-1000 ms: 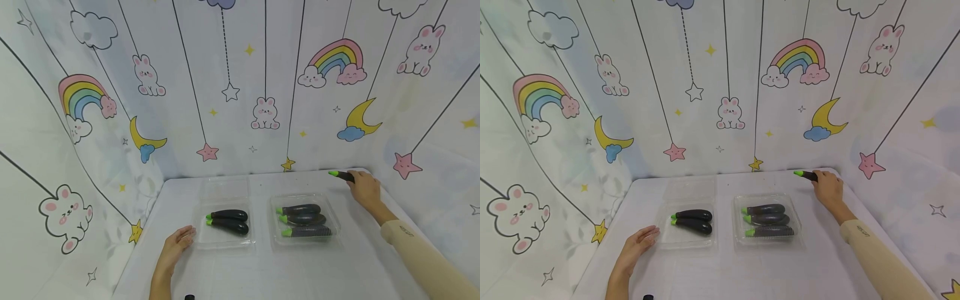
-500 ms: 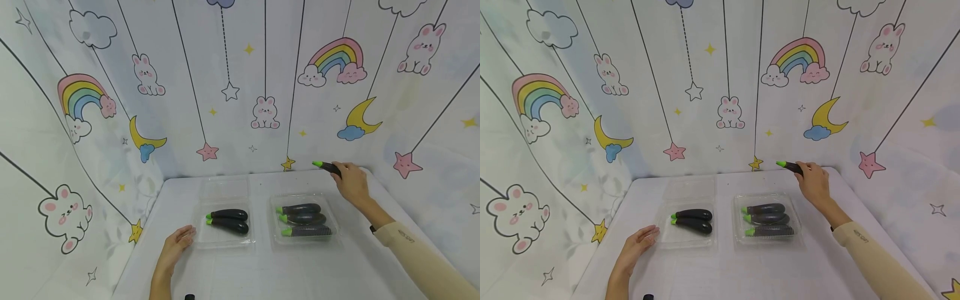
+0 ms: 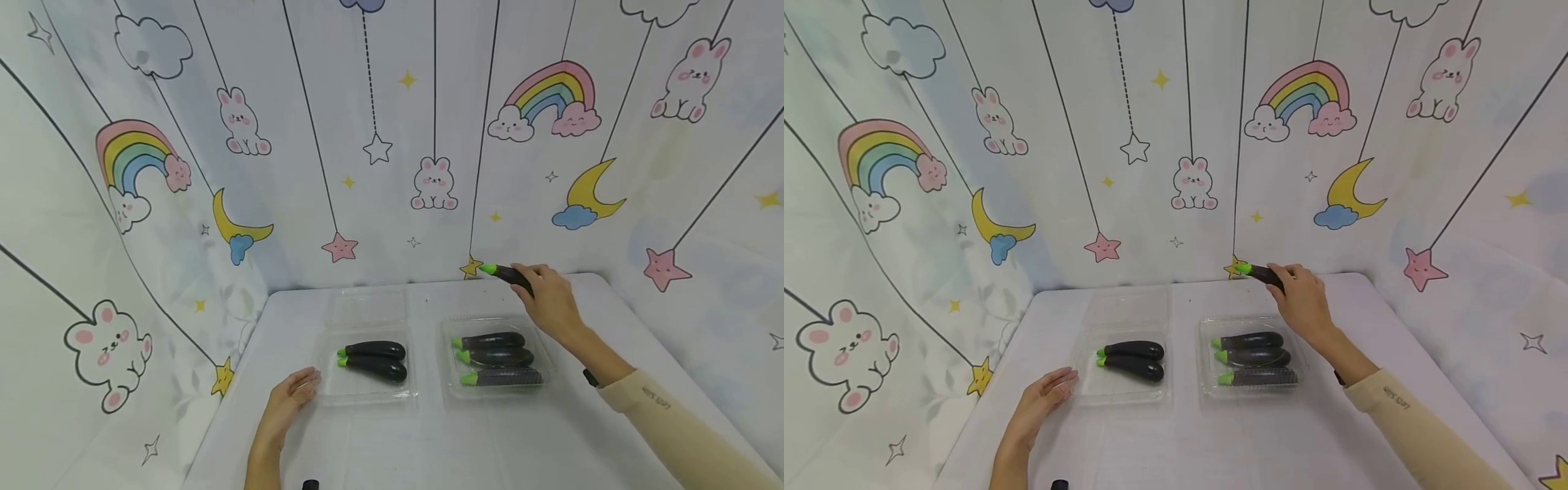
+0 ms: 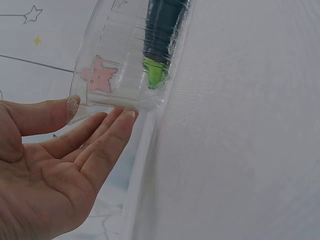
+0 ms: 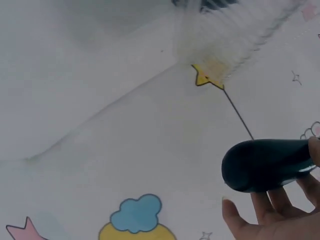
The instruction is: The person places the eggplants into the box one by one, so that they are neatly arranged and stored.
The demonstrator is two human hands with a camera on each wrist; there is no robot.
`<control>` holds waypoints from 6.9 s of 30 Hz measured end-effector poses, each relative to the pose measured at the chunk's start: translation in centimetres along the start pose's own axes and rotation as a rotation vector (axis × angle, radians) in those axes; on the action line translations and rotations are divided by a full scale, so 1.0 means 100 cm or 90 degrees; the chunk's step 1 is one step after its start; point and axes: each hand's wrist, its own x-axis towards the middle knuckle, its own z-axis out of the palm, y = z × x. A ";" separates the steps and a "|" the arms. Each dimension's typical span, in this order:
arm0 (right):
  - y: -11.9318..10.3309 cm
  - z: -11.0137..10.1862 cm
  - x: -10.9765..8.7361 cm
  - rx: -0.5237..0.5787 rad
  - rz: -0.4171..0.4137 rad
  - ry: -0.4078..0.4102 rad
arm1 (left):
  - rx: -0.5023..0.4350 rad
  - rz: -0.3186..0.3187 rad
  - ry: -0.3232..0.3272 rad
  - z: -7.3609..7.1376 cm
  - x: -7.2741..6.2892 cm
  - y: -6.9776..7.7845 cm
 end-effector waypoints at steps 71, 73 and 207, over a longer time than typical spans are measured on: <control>-0.149 0.041 -0.005 0.135 -0.020 -0.225 | 0.011 0.008 0.007 -0.001 0.000 -0.002; -0.152 0.043 -0.006 0.129 -0.014 -0.239 | 0.009 0.006 0.007 -0.001 0.000 -0.002; -0.244 0.150 -0.053 0.204 -0.021 -0.302 | -0.010 0.004 0.009 0.003 0.000 -0.004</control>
